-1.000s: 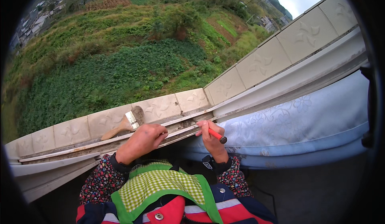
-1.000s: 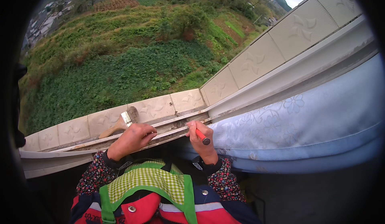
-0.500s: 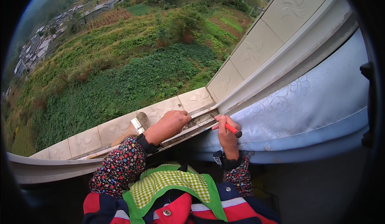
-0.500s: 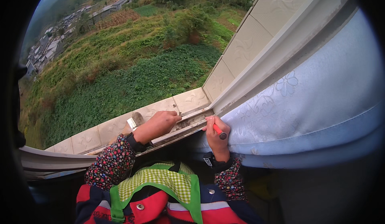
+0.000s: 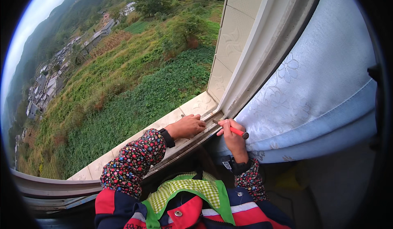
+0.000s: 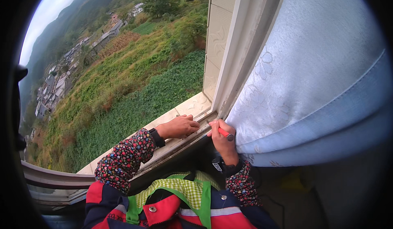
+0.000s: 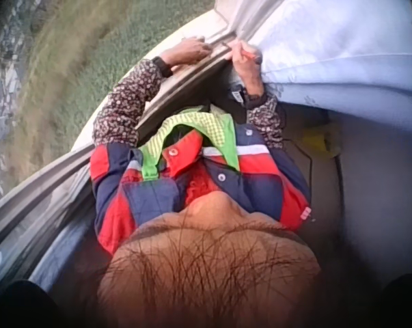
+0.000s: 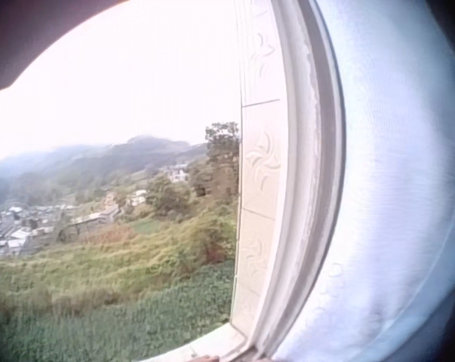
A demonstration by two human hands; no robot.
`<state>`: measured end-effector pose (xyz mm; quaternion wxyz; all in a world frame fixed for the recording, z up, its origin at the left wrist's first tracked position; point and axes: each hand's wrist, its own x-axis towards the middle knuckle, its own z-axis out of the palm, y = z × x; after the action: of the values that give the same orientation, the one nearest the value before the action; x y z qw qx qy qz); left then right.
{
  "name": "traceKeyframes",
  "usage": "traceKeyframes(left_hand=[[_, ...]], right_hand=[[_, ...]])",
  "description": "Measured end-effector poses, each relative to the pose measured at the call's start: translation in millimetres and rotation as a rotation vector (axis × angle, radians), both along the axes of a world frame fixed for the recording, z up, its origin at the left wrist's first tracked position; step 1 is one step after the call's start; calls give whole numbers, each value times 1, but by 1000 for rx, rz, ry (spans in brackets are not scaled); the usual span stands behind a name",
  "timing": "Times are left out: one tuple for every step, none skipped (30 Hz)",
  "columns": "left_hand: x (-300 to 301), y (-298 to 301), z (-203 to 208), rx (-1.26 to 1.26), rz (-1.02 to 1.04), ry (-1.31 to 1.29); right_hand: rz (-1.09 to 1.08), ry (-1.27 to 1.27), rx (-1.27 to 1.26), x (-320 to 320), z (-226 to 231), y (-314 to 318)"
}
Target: The person scrapes debris from the window sill using a red-handled tool, then wipes the window glass with a cloth attached to a broom handle. The person handles a brush, a red-handled scraper, a cloth, a bucket, and a broom.
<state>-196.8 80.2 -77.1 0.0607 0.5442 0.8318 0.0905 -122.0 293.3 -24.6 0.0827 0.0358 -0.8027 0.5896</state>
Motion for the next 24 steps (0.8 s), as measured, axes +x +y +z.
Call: traceKeyframes(left_hand=[[-1, 0, -1, 3, -1, -34], [-2, 0, -2, 8, -15, -10], [-2, -1, -3, -22, -17, -13], [-2, -1, -3, -32, -16, 2], [-2, -1, -3, -21, -4, -18], [-1, -3, -3, -1, -12, -11], [-1, -4, -3, 66, -31, -21], [0, -5, -3, 89, -37, -13], [0, -7, -3, 127, -54, -15], [0, -8, -3, 135, -57, -38], [1, -10, -4, 142, -73, -19], [1, -11, -4, 140, -85, -20], [2, -12, -5, 140, -97, -22], [4, -14, -5, 223, -112, -34], [5, -15, -6, 233, -128, -57], [6, -16, -6, 251, -133, -42], [7, -17, -7, 277, -144, -53], [8, -18, -7, 283, -150, -31], [8, -18, -7, 290, -159, -22], [8, -18, -8, 305, -171, -21], [7, -18, -9, 289, -180, -12], [6, -17, -10, 281, -190, -11], [5, -17, -11, 291, -200, -14], [4, -17, -13, 274, -195, -10]], right_hand=[[16, -1, -36, 0, 0, 0], [0, -7, -8, 0, 1, 1], [1, -8, -12, 0, 1, 2], [25, 0, -39, 0, 1, 2], [20, -1, -34, -1, 1, 3], [10, -10, -17, -2, 2, 4], [22, -6, -42, -2, 2, 5], [15, -9, -31, -4, 1, 5], [13, -13, -63, -5, 1, 5], [9, -12, -76, -6, 0, 6], [7, -23, -94, -7, -1, 6], [1, -13, -83, -8, -2, 6], [-4, -40, -109, -8, -3, 5], [-10, -27, -104, -9, -4, 5], [-19, -35, -119, -9, -4, 5], [-22, -51, -158, -9, -5, 5], [-25, -47, -131, -10, -5, 6], [-22, -48, -131, -10, -4, 6], [-11, -47, -156, -10, -4, 6], [-14, -53, -154, -10, -4, 6], [-27, -49, -125, -10, -3, 5], [-28, -43, -122, -10, -4, 5], [-18, -40, -141, -10, -3, 5], [-25, -32, -115, -10, -3, 5]])
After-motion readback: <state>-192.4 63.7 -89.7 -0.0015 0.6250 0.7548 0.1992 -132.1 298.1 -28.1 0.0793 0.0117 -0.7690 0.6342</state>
